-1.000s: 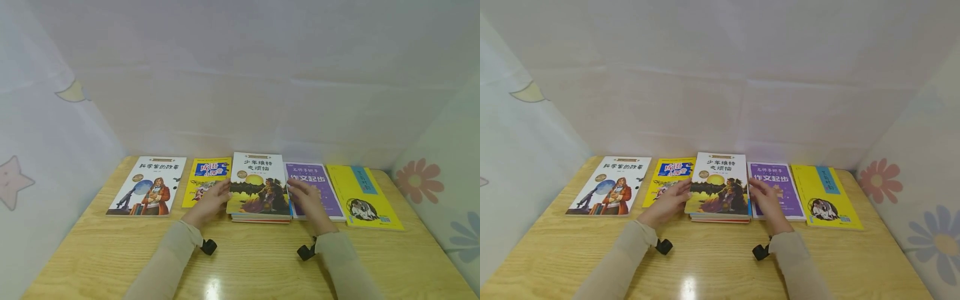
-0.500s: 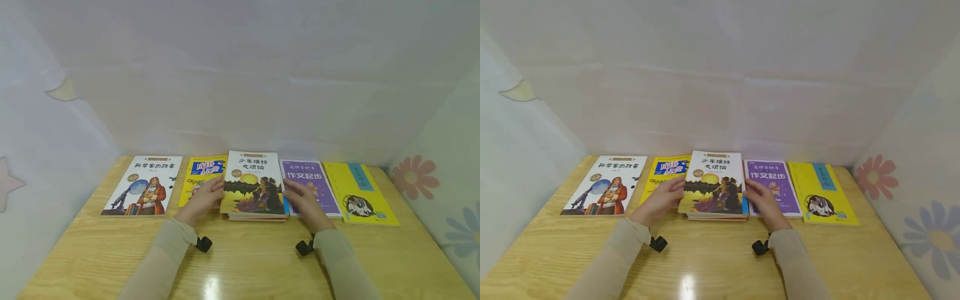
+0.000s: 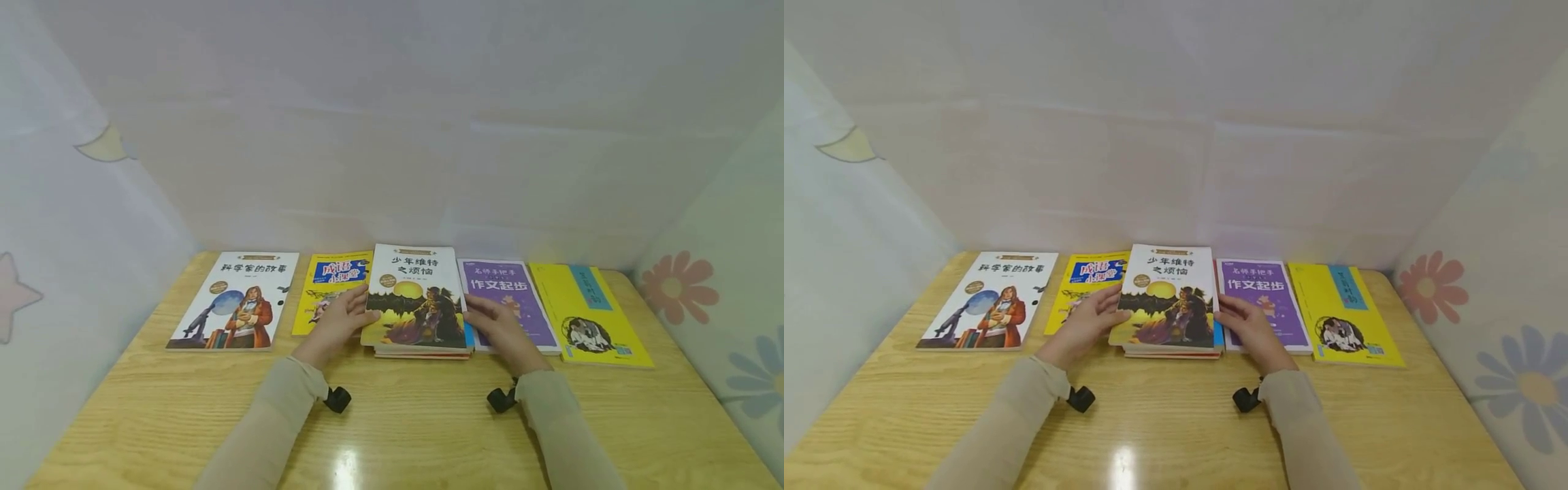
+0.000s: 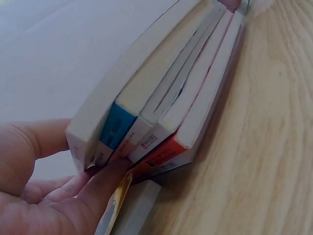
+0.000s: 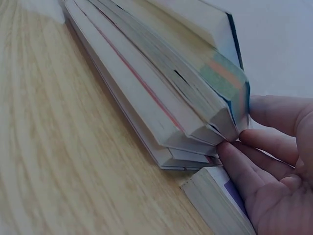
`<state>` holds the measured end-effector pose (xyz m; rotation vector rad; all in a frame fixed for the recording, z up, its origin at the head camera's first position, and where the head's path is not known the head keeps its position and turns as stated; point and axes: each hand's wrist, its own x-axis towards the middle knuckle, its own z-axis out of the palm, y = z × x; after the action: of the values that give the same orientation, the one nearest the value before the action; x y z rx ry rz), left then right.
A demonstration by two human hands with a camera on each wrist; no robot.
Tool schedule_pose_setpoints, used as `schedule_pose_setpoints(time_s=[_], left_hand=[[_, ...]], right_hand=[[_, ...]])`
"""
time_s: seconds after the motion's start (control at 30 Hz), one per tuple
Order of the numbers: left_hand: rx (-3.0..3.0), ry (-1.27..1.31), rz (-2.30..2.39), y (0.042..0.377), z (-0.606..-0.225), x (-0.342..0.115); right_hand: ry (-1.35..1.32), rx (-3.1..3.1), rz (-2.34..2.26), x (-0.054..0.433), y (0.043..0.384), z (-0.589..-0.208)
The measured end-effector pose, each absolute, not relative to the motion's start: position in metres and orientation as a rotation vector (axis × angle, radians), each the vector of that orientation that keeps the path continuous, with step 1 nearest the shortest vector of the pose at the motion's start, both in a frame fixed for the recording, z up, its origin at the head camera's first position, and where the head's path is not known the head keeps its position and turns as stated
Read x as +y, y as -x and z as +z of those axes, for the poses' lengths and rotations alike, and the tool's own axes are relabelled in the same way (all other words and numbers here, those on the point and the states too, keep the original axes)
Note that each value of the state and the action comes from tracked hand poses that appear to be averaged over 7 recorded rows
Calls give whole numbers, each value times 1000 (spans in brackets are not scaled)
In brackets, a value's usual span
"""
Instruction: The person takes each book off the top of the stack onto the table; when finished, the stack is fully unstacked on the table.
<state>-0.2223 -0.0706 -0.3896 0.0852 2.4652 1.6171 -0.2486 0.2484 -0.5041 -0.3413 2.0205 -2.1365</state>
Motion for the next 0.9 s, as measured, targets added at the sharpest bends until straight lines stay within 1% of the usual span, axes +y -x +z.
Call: schedule_pose_setpoints(time_s=[0.3, 0.53, 0.73, 0.9], left_hand=[[2401, 35, 1631, 227, -380, -85], [2272, -21, 1656, 228, -381, -88], [2279, -73, 1688, 227, -382, -86], [2364, -124, 1651, 224, -375, -84]], right_hand=[[357, 2011, -2154, 249, 250, -504], [313, 2053, -2137, 250, 250, -505], [290, 2092, -2130, 252, 250, -507], [268, 2068, -2166, 249, 250, -507]])
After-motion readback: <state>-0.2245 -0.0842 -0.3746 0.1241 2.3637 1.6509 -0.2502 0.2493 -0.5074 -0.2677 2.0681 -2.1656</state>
